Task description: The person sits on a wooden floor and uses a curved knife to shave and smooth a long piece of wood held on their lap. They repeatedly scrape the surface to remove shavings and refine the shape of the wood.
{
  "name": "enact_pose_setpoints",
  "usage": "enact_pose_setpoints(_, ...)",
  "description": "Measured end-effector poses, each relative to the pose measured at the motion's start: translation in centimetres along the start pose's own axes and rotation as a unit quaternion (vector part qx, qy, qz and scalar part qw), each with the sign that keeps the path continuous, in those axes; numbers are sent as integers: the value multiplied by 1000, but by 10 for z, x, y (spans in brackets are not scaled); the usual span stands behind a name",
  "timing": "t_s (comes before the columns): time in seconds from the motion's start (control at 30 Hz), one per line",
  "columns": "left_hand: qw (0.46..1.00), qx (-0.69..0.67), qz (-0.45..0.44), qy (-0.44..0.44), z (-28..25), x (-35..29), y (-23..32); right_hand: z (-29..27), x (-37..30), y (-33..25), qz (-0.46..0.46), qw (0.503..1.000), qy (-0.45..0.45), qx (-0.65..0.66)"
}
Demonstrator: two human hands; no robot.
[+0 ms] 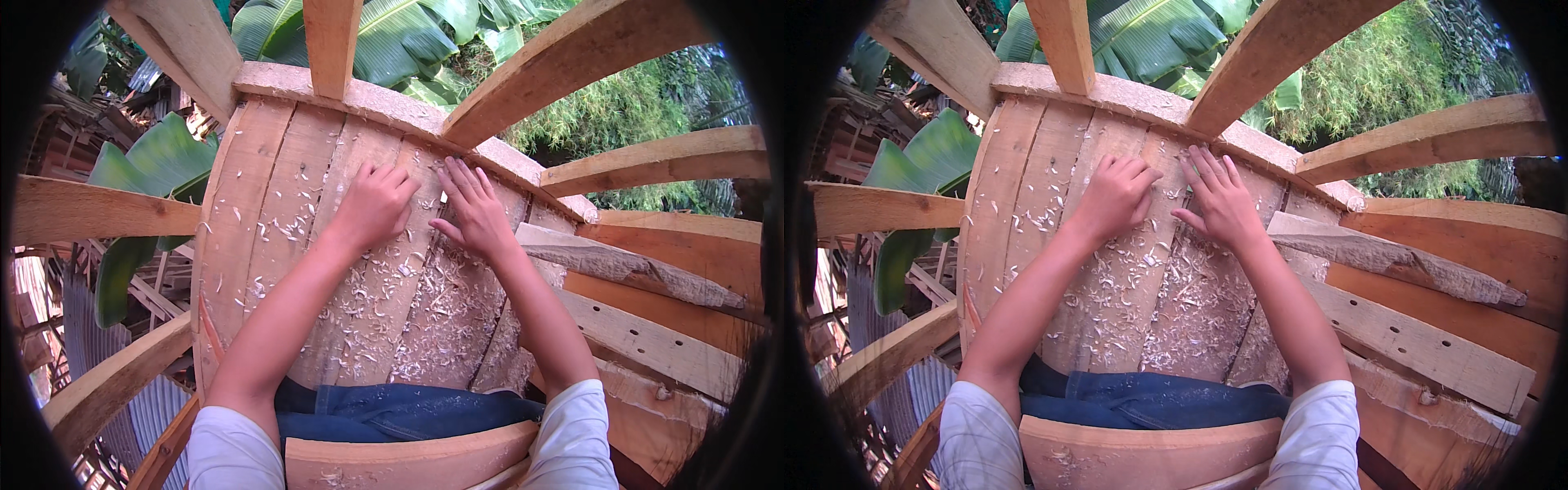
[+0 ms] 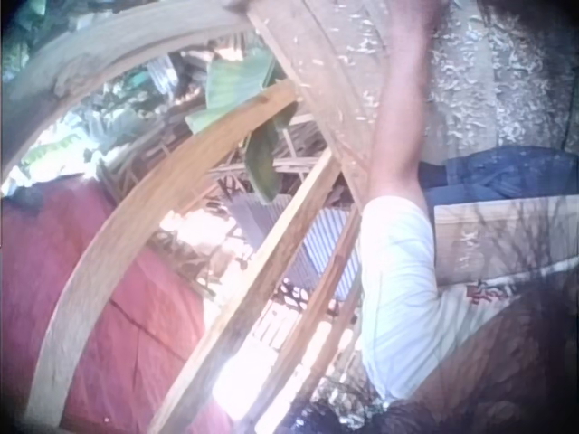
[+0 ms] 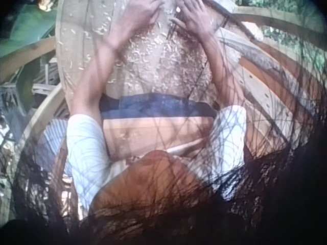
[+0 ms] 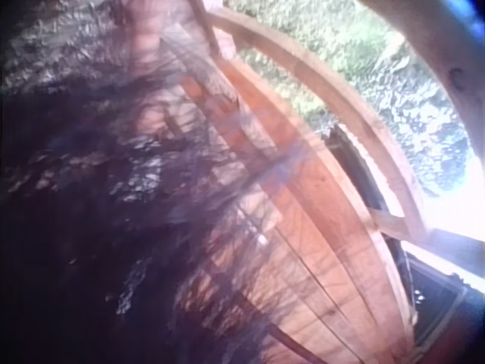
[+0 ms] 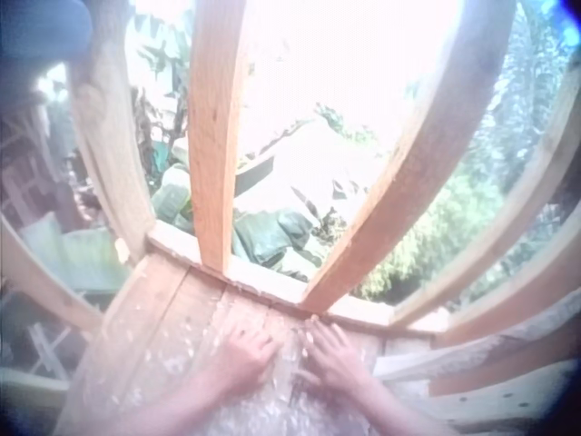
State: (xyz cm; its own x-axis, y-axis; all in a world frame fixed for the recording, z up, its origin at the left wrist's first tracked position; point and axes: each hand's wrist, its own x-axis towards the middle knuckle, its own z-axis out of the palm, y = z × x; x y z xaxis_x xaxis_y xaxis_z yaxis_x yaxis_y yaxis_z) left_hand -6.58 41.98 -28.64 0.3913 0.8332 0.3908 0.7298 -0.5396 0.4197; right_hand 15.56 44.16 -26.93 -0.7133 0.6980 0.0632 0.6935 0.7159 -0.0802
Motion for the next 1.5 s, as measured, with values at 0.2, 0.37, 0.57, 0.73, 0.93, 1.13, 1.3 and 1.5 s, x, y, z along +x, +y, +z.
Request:
enact_pose_setpoints(0.2, 997, -8, 41, -70, 4, -6, 6, 8, -7, 12, 86, 995, 40, -3)
enact_pose_setpoints(0.37, 996, -69, 61, -10, 11, -4, 8, 16, -13, -7, 93, 995, 21, 38)
enact_pose_setpoints(0.57, 992, 84, -72, -63, 7, -1, 8, 8, -10, -26, 119, 990, 44, 58)
enact_pose_setpoints(0.73, 997, 37, 28, -63, 21, -11, 10, 10, 1, -16, 45, 995, 10, 84)
enact_pose_setpoints(0.93, 995, 70, -38, -54, 11, 0, 5, 14, -2, 3, 129, 991, 9, 26)
enact_pose_setpoints(1.13, 989, 108, -98, -38, 22, -5, 1, 9, 4, -12, 35, 999, -6, 3)
enact_pose_setpoints(1.3, 988, 134, -63, -33, 11, -2, -12, 10, 5, 3, 74, 997, 2, 0)
enact_pose_setpoints(1.5, 985, 122, -118, -17, -10, 5, -19, 5, -12, -4, 6, 1000, -18, 0)
